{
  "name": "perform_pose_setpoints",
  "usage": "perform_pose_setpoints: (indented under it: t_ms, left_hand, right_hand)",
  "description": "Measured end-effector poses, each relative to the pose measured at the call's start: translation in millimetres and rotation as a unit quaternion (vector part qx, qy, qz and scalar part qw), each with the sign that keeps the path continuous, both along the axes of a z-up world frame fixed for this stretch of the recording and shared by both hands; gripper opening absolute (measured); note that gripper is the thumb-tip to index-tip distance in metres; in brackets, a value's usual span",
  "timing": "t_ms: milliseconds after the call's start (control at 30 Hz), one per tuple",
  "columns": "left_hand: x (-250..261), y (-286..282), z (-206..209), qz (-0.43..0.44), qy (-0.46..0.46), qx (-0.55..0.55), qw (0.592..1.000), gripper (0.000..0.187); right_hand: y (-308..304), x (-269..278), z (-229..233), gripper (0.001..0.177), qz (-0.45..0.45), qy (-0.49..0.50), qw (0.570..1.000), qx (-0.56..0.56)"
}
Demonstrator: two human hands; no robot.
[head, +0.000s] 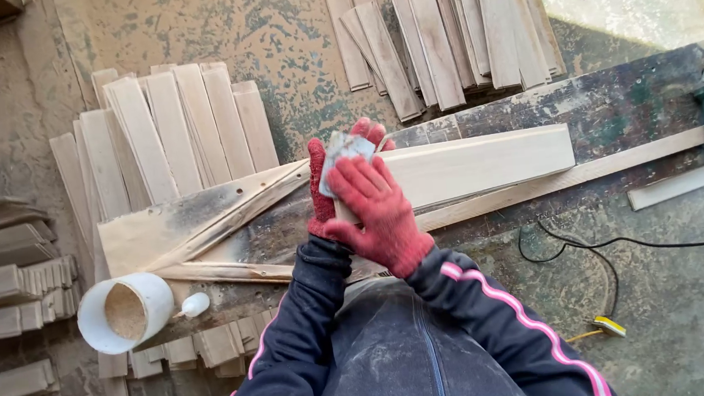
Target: Sanding wooden planks using an angle grinder and manual sandpaper.
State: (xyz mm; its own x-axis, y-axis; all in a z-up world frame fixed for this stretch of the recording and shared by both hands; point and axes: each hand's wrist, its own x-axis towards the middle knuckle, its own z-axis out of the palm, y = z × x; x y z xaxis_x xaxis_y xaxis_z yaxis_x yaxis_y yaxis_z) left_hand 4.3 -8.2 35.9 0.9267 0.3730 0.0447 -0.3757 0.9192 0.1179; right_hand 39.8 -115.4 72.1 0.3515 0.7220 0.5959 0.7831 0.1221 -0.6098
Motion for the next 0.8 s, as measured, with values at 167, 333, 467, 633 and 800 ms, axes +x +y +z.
perform_pose_setpoints:
  t_ms: [167, 333, 467, 633, 800]
  left_hand:
    - [-11, 21, -28, -0.021, 0.126, 0.025, 0.992, 0.094]
    - [-14, 6, -29, 0.005, 0.185, 0.0, 0.983, 0.096]
    - [-17, 5, -25, -0.001, 0.186, -0.015, 0.982, 0.097]
    - [-16, 5, -19, -0.012, 0.192, 0.0, 0.981, 0.096]
    - [-17, 3, -14, -0.007, 0.206, 0.009, 0.978, 0.096]
  right_hand:
    - [-30, -20, 22, 0.075, 0.038, 0.041, 0.998, -0.029]
    - [-49, 50, -68, 0.058, -0.105, -0.02, 0.991, -0.084]
    - [-92, 94, -114, 0.051, -0.241, -0.081, 0.95, -0.184]
    - [-67, 108, -175, 0.04, -0.307, -0.209, 0.912, -0.173]
    - [-66, 99, -122, 0.027, -0.292, -0.187, 0.92, -0.185]
